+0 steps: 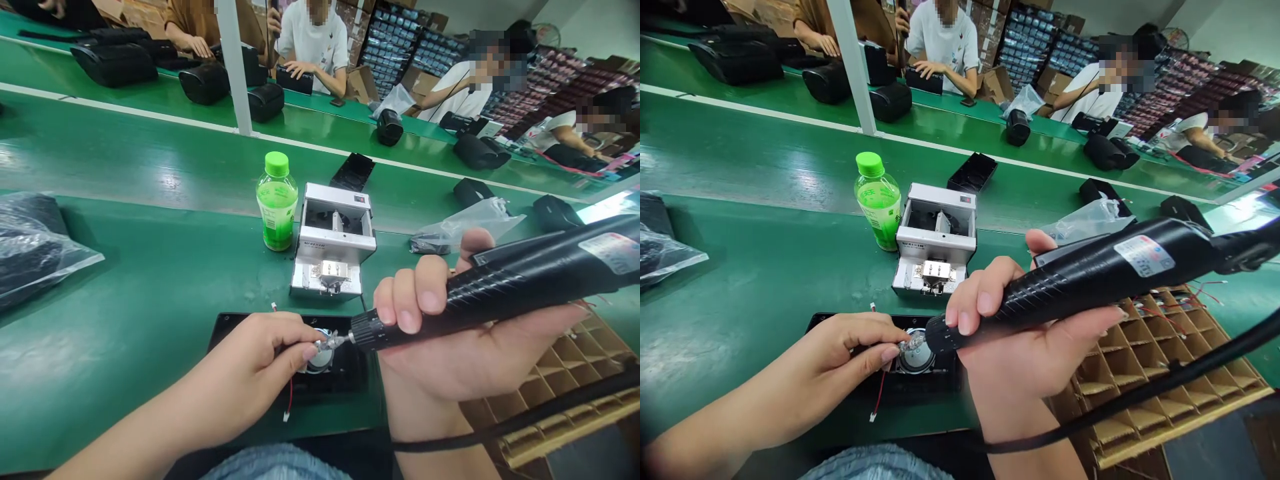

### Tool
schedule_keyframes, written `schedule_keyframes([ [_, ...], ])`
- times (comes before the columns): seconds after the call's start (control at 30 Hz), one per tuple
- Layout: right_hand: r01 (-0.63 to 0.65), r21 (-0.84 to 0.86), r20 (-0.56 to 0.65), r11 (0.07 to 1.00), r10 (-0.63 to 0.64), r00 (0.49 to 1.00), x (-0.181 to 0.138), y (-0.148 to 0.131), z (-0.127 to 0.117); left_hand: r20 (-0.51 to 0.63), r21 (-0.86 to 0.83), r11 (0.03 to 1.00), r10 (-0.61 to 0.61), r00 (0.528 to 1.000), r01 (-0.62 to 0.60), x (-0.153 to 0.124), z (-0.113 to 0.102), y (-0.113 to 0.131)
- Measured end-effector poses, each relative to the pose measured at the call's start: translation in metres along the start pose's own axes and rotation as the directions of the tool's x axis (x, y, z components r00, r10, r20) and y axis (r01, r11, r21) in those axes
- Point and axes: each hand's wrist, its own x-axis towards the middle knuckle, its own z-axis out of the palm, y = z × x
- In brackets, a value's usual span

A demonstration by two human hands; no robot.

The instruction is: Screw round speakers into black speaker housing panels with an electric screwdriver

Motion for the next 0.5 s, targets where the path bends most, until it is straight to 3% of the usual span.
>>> schedule_keyframes([
  [0.17, 0.006, 0.028, 0.002, 1.0, -0.006, 1.0, 0.001, -0.002, 0.0, 0.012, -0.167, 0.98, -0.103, 0.995, 0.103, 0.001, 0.001, 0.0],
  [0.33, 0.002, 0.031, 0.008, 1.0, -0.003, 1.0, -0.001, -0.004, 0.001, -0.13, -0.135, 0.988, -0.091, 0.987, 0.074, 0.001, 0.006, 0.008],
  [0.5, 0.005, 0.043, 0.024, 0.999, -0.006, 1.0, -0.004, -0.006, 0.001, -0.115, -0.175, 0.978, -0.135, 0.984, 0.114, -0.003, 0.007, 0.008],
])
